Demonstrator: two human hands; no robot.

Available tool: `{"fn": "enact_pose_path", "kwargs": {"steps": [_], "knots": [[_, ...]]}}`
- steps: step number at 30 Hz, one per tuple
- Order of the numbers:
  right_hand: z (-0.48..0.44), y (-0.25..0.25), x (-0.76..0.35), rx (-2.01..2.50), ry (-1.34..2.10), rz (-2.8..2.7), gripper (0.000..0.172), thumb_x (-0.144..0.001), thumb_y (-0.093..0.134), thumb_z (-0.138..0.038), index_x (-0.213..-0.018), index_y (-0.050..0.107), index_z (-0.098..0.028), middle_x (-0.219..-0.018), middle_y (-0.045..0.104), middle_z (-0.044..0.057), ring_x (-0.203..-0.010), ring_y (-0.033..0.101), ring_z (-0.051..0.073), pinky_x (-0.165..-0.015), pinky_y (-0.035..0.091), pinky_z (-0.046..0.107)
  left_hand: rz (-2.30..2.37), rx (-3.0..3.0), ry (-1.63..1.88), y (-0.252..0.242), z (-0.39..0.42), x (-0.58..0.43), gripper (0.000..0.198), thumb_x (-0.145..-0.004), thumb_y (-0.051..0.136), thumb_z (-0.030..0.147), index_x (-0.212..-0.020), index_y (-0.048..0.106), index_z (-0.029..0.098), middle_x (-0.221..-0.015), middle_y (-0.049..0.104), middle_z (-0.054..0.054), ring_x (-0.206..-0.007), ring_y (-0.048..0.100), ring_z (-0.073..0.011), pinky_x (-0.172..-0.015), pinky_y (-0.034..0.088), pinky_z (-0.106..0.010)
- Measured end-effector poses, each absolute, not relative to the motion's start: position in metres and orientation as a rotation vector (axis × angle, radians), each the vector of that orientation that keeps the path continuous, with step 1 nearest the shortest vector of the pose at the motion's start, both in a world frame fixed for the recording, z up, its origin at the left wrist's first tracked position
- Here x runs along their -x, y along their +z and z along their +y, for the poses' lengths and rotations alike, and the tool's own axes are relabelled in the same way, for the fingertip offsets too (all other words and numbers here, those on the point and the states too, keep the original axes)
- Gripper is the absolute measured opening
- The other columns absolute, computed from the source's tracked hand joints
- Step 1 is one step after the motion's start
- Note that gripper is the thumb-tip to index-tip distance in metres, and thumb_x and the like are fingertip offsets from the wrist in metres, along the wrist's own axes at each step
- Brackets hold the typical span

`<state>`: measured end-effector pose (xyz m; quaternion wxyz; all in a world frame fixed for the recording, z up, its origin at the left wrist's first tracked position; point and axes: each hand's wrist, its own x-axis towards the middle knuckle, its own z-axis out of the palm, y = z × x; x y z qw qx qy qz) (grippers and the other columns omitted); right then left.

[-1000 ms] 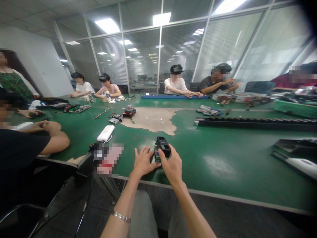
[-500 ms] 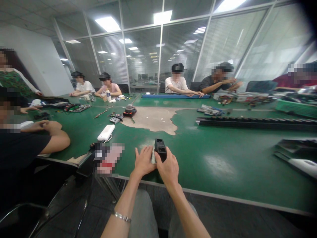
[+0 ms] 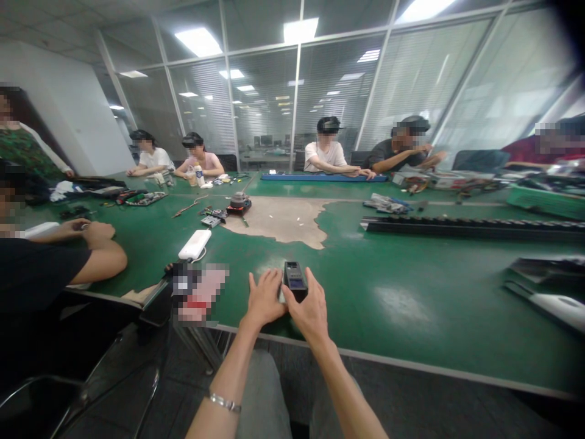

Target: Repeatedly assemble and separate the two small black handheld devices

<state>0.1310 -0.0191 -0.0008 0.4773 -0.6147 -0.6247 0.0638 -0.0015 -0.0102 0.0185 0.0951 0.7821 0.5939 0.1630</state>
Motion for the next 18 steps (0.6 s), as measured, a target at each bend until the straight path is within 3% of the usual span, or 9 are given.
{"fn": "enact_pose_path", "kwargs": {"steps": [6,14,18], "knots": [[-0.019,-0.012,-0.136,1.567,0.206,-1.575,0.085,-0.076,0.057,-0.058,-0.139,0.036,-0.005,-0.134,0.049,0.019,-0.124,0.043,0.030,-0.103,0.037,0.043,1.754,-2.338,0.464,0.023,-0.012,0.001,0.069,-0.072,0.054,0.037,-0.138,0.037,0.031,-0.150,0.032,-0.005,-0.139,0.021,-0.0282,-0.111,-0.001,-0.062],[-0.022,-0.004,-0.136,1.489,0.189,-1.645,0.056,-0.081,0.054,-0.049,-0.124,0.051,-0.013,-0.120,0.059,0.014,-0.117,0.049,0.026,-0.099,0.039,0.042,1.750,-2.346,0.473,0.028,-0.015,0.002,0.063,-0.075,0.053,0.038,-0.136,0.039,0.033,-0.149,0.033,-0.004,-0.139,0.022,-0.0288,-0.111,0.001,-0.061],[-0.024,-0.002,-0.136,1.471,0.190,-1.648,0.053,-0.082,0.054,-0.047,-0.124,0.052,-0.015,-0.120,0.059,0.013,-0.116,0.048,0.025,-0.100,0.039,0.041,1.740,-2.346,0.488,0.029,-0.015,0.001,0.065,-0.073,0.055,0.037,-0.136,0.039,0.033,-0.149,0.033,-0.004,-0.139,0.022,-0.0292,-0.111,0.000,-0.062]]}}
